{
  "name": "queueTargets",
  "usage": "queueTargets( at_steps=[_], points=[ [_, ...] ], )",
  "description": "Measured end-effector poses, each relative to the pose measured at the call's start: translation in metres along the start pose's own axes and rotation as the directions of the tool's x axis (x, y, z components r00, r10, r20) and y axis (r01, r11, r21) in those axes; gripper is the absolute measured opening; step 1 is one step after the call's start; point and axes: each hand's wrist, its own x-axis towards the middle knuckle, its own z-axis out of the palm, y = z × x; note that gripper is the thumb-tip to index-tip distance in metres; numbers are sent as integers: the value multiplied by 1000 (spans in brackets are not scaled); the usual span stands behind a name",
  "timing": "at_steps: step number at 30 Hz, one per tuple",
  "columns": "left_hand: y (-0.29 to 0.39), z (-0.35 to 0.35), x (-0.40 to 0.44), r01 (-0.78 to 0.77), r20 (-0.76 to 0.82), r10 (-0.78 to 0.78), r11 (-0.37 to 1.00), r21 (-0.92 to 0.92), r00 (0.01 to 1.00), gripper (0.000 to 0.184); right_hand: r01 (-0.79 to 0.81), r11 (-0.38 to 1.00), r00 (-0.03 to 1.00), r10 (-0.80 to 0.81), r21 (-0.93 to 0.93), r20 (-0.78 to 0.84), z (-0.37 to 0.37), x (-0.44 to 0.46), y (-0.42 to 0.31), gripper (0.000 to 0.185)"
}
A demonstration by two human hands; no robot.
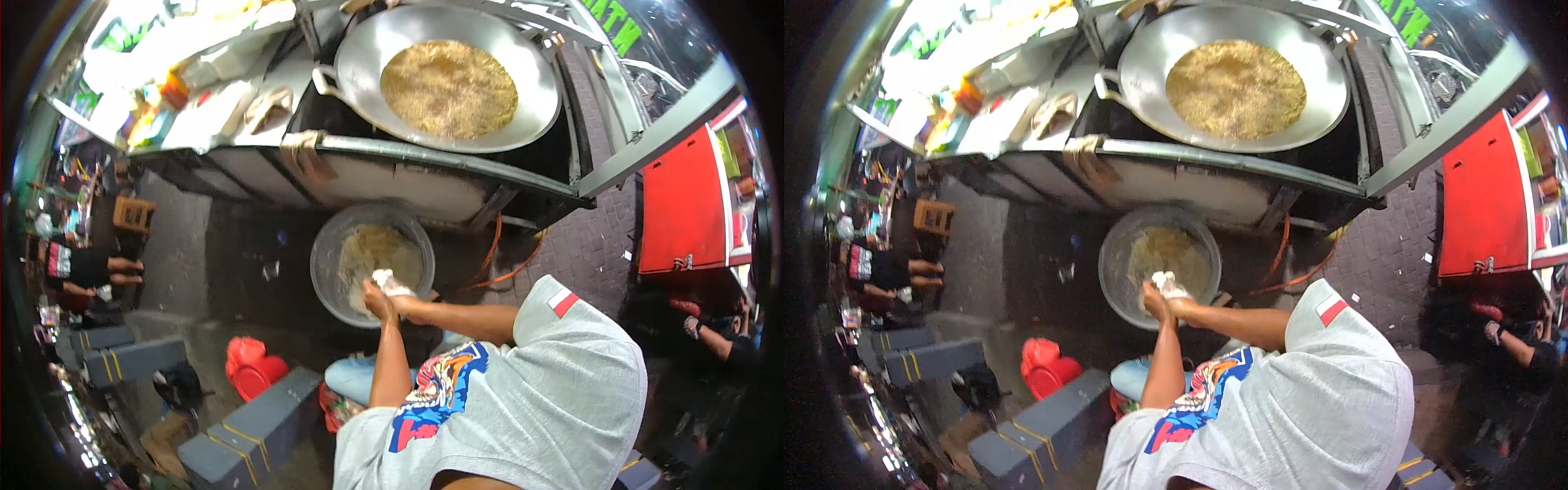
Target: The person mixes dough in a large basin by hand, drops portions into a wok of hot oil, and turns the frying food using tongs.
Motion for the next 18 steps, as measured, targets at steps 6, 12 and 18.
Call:
queueTargets(
  at_steps=[6,12,18],
  points=[
    [47,-49,-26,-152,92,140,979,134,986,24,-7,995,1000,6,102,11,-8,14,69,43],
    [49,-64,-47,-331,87,328,943,22,941,16,-175,784,983,168,595,69,-11,33,84,43],
    [51,-58,-49,-333,81,337,941,-68,938,10,-499,583,864,388,641,320,-12,48,51,53]
  ],
)
